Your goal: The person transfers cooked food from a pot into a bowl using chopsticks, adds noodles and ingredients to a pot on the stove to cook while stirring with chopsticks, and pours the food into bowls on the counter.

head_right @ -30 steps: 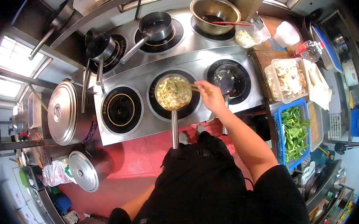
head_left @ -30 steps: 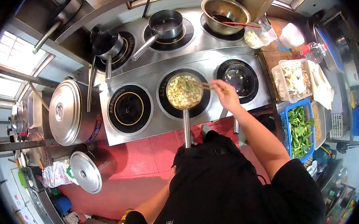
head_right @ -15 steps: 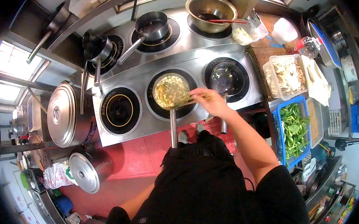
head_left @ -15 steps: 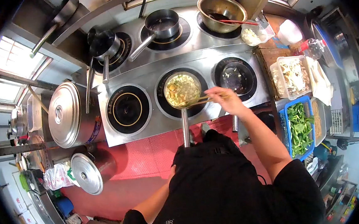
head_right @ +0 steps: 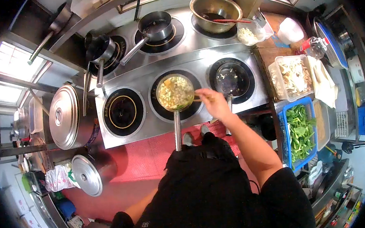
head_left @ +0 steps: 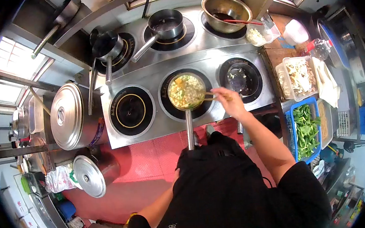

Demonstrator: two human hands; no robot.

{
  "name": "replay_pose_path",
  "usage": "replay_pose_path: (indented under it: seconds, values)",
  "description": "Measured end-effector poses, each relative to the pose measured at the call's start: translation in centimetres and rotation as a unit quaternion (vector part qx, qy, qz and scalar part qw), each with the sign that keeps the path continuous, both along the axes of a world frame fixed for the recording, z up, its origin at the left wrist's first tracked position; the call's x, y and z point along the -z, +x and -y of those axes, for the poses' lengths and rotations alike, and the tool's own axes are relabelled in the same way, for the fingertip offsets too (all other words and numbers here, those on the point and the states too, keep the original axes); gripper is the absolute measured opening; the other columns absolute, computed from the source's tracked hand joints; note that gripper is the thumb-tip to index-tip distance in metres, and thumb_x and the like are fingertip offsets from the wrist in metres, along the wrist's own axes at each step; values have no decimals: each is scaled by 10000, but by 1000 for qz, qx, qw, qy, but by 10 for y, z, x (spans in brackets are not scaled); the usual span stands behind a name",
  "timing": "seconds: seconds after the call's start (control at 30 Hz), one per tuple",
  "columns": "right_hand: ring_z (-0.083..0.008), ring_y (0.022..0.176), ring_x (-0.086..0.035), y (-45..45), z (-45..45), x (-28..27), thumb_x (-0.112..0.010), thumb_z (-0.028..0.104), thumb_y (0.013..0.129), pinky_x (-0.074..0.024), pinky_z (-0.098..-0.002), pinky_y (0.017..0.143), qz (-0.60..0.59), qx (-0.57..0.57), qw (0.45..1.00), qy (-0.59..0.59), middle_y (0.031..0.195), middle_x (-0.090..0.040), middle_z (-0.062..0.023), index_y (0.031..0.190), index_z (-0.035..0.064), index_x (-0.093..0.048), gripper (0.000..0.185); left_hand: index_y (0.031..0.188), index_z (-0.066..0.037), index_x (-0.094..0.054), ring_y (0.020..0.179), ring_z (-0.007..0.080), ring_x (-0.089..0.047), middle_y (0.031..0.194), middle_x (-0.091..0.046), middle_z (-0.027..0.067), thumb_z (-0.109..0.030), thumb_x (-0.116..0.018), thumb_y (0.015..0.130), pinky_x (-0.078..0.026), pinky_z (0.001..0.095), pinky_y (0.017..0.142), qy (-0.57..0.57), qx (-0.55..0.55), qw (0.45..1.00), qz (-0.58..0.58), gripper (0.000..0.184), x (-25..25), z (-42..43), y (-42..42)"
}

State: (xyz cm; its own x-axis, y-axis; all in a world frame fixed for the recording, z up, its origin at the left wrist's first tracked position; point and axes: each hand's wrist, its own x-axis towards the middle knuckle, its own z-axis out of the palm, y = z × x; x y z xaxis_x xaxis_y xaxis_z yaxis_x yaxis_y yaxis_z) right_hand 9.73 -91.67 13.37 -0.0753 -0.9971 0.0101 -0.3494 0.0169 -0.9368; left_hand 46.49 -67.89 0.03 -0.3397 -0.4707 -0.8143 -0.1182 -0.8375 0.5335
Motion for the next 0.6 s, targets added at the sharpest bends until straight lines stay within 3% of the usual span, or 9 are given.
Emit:
replay_pose_path:
  seconds: [0.07, 0.17, 0.23, 0.27, 0.37, 0.43, 0.47, 0.53, 0.6]
  values:
    - [-123, 955, -610, 21, -4, 10, -544, 33, 956, -486, -258, 842, 75, -52, 996, -12, 1054, -666, -68, 1133, 11, -642, 203, 1335, 6, -437, 1190, 292, -525, 1284, -531, 209, -419, -518, 942, -392, 387, 1028, 1, 2, 1000, -1, 585, 0, 0, 0]
    - [-113, 949, -602, 31, -1, 9, -537, 47, 965, -484, -255, 839, 47, -54, 997, -8, 1043, -664, -62, 1130, 10, -642, 199, 1333, 7, -440, 1189, 293, -526, 1282, -533, 210, -420, -518, 941, -393, 387, 1028, 1, 9, 1000, -1, 585, 0, 2, 0]
    - [-119, 934, -603, 21, 9, 6, -535, 67, 973, -482, -253, 841, 27, 8, 999, -39, 1031, -661, -56, 1142, 14, -639, 205, 1332, 7, -442, 1189, 294, -527, 1281, -534, 211, -420, -519, 941, -394, 388, 1027, 0, 13, 1000, -3, 584, 0, 4, 1]
    - [-130, 905, -607, 15, 12, 3, -531, 92, 982, -483, -257, 844, 91, 41, 994, -38, 1021, -661, -51, 1151, 21, -637, 212, 1331, 7, -443, 1189, 294, -527, 1280, -535, 211, -421, -519, 940, -394, 388, 1027, 0, 15, 1000, -3, 584, 1, 5, 1]
    - [-161, 911, -650, 2, 17, 6, -537, 76, 960, -502, -285, 816, 35, 96, 994, -41, 1003, -697, -107, 1133, 26, -642, 208, 1329, 8, -447, 1188, 296, -529, 1278, -537, 212, -422, -520, 939, -395, 388, 1026, 1, 18, 1000, -4, 584, 0, 5, 0]
    - [-137, 954, -617, 18, 21, 13, -521, 116, 991, -484, -264, 861, 88, 25, 993, -69, 1024, -670, -53, 1154, 18, -635, 221, 1327, 8, -449, 1187, 296, -530, 1276, -538, 213, -422, -520, 939, -396, 389, 1025, -1, 21, 1000, -3, 584, 0, 7, 2]
    - [-137, 976, -619, 22, 12, 14, -529, 97, 984, -481, -262, 871, -7, -21, 998, -54, 1035, -675, -67, 1153, 11, -633, 216, 1327, 8, -450, 1187, 297, -530, 1275, -539, 214, -423, -521, 939, -396, 389, 1025, -1, 23, 1000, -3, 584, 0, 7, 2]
    - [-133, 964, -618, 34, 1, 17, -540, 75, 972, -478, -261, 874, 66, -72, 995, 3, 1047, -678, -79, 1152, 1, -629, 213, 1325, 9, -453, 1186, 297, -531, 1274, -540, 214, -423, -521, 938, -397, 389, 1024, -2, 23, 1000, -3, 584, 1, 9, 3]
    - [-135, 926, -623, 24, -2, 10, -539, 73, 966, -483, -260, 841, 29, -63, 997, -37, 1014, -681, -90, 1144, 16, -635, 210, 1324, 9, -455, 1186, 298, -532, 1272, -542, 215, -424, -522, 937, -397, 390, 1023, -1, 21, 1000, -4, 584, 1, 8, 4]
